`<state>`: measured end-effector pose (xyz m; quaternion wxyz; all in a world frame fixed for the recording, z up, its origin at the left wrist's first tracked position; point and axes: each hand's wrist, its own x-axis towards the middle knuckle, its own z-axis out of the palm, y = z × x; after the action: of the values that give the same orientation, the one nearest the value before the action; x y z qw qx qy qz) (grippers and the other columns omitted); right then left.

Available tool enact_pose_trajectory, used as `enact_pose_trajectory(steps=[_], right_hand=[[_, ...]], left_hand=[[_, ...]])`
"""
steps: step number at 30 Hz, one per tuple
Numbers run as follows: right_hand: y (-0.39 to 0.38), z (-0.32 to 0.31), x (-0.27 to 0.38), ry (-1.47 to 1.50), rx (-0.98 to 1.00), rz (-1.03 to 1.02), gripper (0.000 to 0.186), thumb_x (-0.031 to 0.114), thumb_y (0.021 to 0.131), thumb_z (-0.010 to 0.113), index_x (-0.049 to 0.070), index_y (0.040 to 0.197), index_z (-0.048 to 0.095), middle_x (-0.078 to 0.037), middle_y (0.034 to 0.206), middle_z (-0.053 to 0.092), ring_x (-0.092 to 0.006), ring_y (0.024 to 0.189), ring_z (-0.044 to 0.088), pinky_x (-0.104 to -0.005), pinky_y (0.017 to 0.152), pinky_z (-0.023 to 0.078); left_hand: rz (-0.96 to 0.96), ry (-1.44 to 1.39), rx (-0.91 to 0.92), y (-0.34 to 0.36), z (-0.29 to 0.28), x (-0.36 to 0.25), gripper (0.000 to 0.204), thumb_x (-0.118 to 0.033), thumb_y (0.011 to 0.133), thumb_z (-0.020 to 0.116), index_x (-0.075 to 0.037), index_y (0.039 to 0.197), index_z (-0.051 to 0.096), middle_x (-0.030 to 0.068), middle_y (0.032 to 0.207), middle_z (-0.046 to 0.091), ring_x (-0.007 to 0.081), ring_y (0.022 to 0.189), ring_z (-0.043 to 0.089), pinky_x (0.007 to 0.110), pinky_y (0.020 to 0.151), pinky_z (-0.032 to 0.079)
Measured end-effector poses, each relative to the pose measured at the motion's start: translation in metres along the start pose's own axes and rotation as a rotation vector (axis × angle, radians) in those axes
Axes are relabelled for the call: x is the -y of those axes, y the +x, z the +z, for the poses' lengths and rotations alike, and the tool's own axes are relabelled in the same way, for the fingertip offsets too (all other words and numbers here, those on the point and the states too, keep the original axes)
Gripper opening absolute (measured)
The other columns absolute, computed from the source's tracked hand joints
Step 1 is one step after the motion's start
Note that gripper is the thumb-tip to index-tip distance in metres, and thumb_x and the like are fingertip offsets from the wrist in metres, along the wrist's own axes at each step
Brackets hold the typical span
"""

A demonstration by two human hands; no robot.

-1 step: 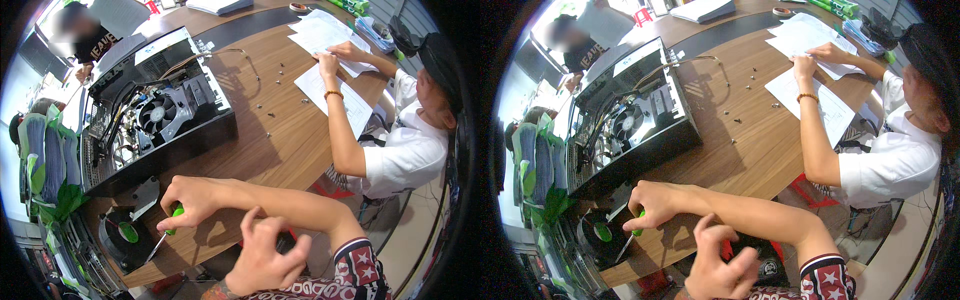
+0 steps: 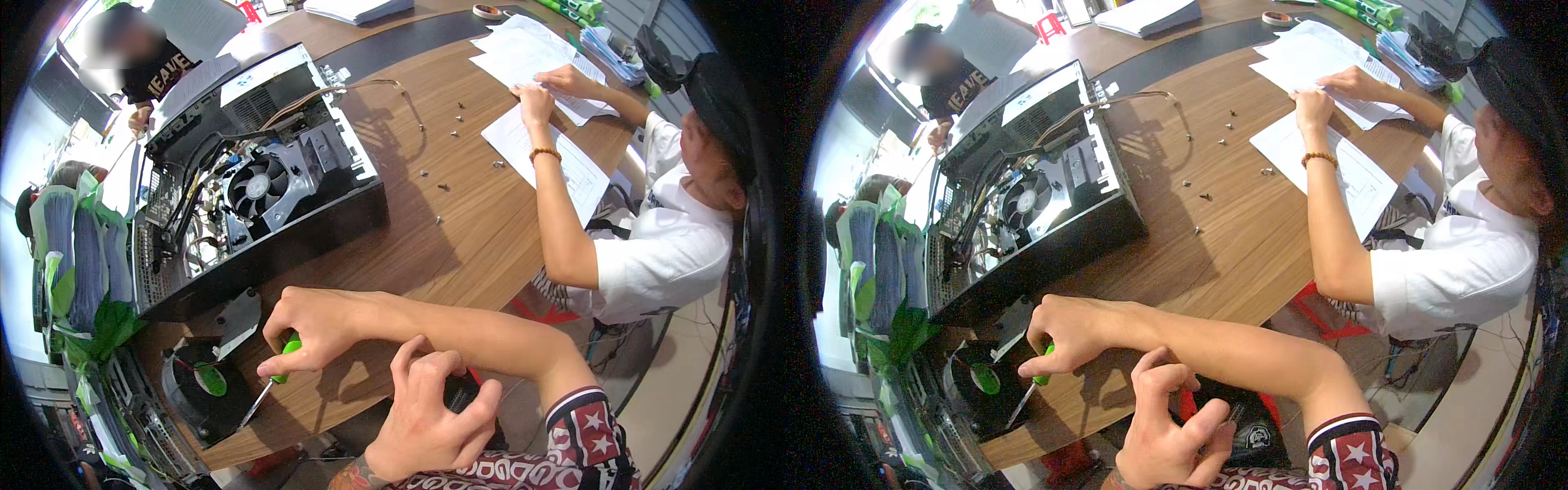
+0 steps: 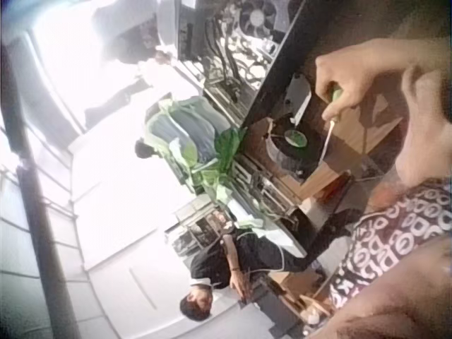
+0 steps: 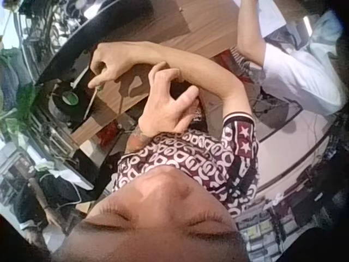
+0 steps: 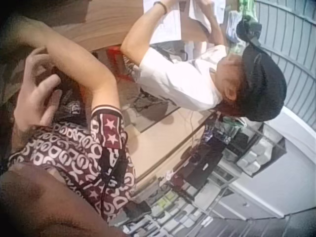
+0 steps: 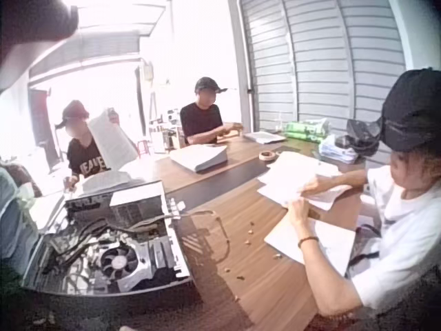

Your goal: The person disassembles a computer fan assembly by loosening and removing screws with a screwdriver and separating the metal bracket and shroud from the fan.

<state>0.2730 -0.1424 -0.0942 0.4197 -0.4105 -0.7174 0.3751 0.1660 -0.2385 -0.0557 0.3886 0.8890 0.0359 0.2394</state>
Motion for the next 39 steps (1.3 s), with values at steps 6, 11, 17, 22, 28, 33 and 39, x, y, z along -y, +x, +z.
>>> enact_pose_trajectory(steps=[6,11,17,22,28,33,39], right_hand=[[0.003,0.003,0.003,0.0,-0.007,-0.03,0.046,0.044,0.084,0.068,0.001,0.066,0.068,-0.016,0.055,0.06,-0.0317,0.05,0.057,-0.0369,0.05,0.044],[0.003,0.003,0.001,-0.006,-0.024,-0.054,0.047,0.044,0.084,0.068,0.001,0.066,0.068,-0.016,0.056,0.06,-0.0319,0.049,0.056,-0.0375,0.049,0.044],[0.0,0.001,0.003,-0.006,0.014,-0.02,0.046,0.044,0.084,0.068,0.001,0.066,0.068,-0.016,0.056,0.06,-0.0312,0.049,0.057,-0.0369,0.05,0.044],[-0.002,-0.001,0.003,0.024,-0.008,-0.033,0.045,0.043,0.084,0.069,0.001,0.067,0.069,-0.017,0.057,0.061,-0.0313,0.05,0.057,-0.0363,0.05,0.045],[0.008,0.0,0.006,-0.016,0.031,-0.053,0.042,0.04,0.084,0.07,0.001,0.069,0.069,-0.016,0.059,0.062,-0.0315,0.05,0.058,-0.0366,0.051,0.045],[0.006,-0.002,0.0,-0.057,0.0,-0.181,0.032,0.031,0.085,0.072,0.004,0.07,0.067,-0.012,0.06,0.063,-0.0252,0.051,0.061,-0.0344,0.05,0.046],[0.002,-0.002,0.01,0.007,0.055,-0.011,0.035,0.035,0.081,0.073,0.003,0.067,0.069,-0.016,0.059,0.062,-0.0285,0.052,0.062,-0.0344,0.052,0.048]], left_hand=[[0.127,-0.031,0.144,0.002,0.012,-0.012,0.039,-0.028,0.077,0.063,-0.02,0.114,0.056,0.0196,0.113,0.047,0.0328,0.105,0.052,0.058,0.098,0.033],[0.084,0.039,0.089,-0.002,0.004,-0.009,0.042,-0.026,0.072,0.068,-0.018,0.112,0.059,0.0177,0.11,0.048,0.0304,0.104,0.052,0.059,0.098,0.032],[0.094,-0.011,0.128,0.002,0.004,-0.006,0.045,-0.026,0.073,0.067,-0.012,0.114,0.058,0.0156,0.107,0.048,0.0279,0.097,0.051,0.055,0.094,0.036],[0.133,-0.055,0.146,-0.001,0.019,-0.009,0.04,-0.025,0.074,0.066,-0.012,0.111,0.057,0.0166,0.111,0.051,0.0275,0.098,0.055,0.057,0.099,0.032],[0.054,0.024,0.113,0.009,-0.008,-0.001,0.04,-0.023,0.071,0.067,-0.006,0.106,0.059,0.013,0.102,0.05,0.0268,0.096,0.052,0.057,0.098,0.031],[0.171,-0.228,0.128,0.0,0.013,-0.005,0.027,-0.021,0.077,0.061,-0.002,0.096,0.059,0.0182,0.099,0.053,0.0338,0.091,0.053,0.046,0.083,0.04],[0.183,-0.157,0.05,-0.064,-0.085,0.005,0.029,-0.025,0.094,0.052,-0.004,0.112,0.061,0.0183,0.108,0.055,0.03,0.092,0.054,0.045,0.083,0.041]])
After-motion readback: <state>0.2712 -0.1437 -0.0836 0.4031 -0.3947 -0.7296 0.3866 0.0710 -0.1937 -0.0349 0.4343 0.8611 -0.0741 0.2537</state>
